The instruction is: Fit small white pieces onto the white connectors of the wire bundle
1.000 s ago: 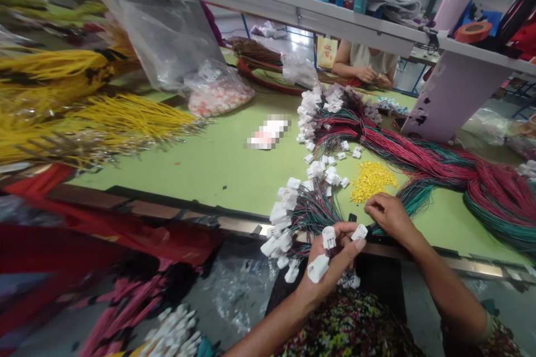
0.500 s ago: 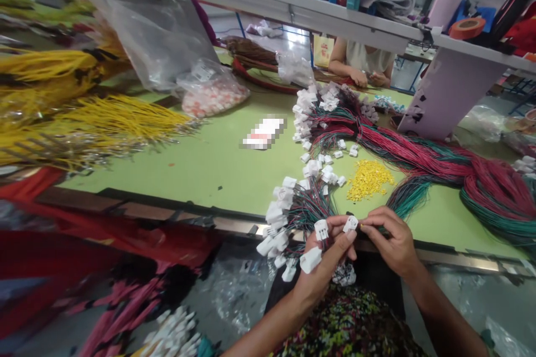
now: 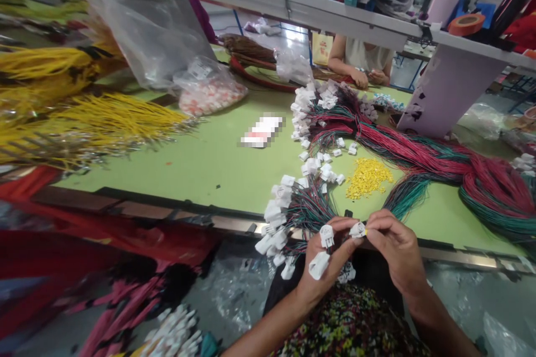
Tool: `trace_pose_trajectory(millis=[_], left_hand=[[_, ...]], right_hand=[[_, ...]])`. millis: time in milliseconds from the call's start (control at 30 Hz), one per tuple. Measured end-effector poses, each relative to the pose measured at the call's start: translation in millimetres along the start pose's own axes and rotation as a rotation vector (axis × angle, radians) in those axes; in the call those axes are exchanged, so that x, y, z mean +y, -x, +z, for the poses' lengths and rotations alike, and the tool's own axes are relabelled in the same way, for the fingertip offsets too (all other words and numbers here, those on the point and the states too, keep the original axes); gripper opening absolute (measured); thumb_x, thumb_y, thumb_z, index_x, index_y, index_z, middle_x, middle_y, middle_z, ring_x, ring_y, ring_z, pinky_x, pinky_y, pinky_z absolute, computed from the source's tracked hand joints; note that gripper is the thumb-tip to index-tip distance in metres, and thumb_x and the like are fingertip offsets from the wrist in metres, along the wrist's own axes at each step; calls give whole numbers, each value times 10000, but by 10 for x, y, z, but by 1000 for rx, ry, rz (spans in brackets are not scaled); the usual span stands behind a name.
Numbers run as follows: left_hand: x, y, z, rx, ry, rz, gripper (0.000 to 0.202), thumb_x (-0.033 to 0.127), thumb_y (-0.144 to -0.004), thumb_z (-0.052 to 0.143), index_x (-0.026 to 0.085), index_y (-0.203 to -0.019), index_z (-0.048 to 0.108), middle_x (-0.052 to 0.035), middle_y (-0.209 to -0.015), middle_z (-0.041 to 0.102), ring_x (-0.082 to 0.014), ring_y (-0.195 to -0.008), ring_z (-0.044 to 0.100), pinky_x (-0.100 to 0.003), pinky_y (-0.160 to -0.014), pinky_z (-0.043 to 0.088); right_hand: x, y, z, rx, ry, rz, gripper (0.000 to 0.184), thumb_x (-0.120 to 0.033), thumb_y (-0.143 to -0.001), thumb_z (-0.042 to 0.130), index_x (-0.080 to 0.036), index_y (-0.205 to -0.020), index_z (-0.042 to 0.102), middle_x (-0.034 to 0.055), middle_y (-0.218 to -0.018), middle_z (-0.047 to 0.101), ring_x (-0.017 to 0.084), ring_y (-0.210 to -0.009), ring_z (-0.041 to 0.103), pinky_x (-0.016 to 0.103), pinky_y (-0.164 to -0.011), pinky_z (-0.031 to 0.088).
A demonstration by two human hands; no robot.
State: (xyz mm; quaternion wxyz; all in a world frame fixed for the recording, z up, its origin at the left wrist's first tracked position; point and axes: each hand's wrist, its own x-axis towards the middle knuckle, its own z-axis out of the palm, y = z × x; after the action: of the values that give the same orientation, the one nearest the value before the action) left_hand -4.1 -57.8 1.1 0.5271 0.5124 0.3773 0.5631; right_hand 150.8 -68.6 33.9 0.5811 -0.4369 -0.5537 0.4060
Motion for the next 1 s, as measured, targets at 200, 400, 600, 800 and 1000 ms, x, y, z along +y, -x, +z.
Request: trace_pose_trajectory(millis=[200, 400, 600, 800, 1000], left_hand=[[28, 2, 1, 2, 2, 56, 179, 248, -829, 777, 229, -1007, 793, -43, -906, 735, -205, -839, 676, -317, -767, 546], [38, -9, 8, -6, 0, 78, 169, 242, -838, 777, 238, -1006, 800, -35, -883, 746, -192, -819, 679, -294, -754, 539], [49, 8, 19, 12, -6, 99, 161, 223, -833, 781, 250, -991, 806, -22, -868, 750, -182, -795, 683, -277, -728, 546], [33, -1, 28, 9, -30, 110, 158, 208, -835, 778, 254, -983, 806, -18, -873, 765, -183, -815, 695, -276, -758, 558], [45, 4, 24, 19, -54, 100, 150, 198, -837, 761, 233, -977, 802, -31, -884, 767, -194, -826, 701, -287, -760, 561]], right_hand=[[28, 12, 30, -2, -81, 94, 34, -254, -863, 770, -268, -838, 789, 24, -949, 622, 157, -923, 623, 254, -831, 535], [44, 26, 37, 4, -111, 124, 27, -285, -852, 785, -267, -833, 793, 32, -978, 624, 170, -961, 620, 274, -868, 532], [70, 38, 73, 13, -197, 169, 51, -296, -852, 785, -253, -824, 778, 25, -945, 612, 172, -904, 621, 285, -818, 543], [63, 29, 87, 23, -169, 147, 48, -285, -858, 778, -248, -829, 777, 27, -934, 618, 170, -902, 622, 285, -827, 543], [73, 48, 95, 56, -288, 250, 99, -286, -816, 824, -242, -863, 747, 10, -932, 673, 149, -880, 657, 251, -824, 553]])
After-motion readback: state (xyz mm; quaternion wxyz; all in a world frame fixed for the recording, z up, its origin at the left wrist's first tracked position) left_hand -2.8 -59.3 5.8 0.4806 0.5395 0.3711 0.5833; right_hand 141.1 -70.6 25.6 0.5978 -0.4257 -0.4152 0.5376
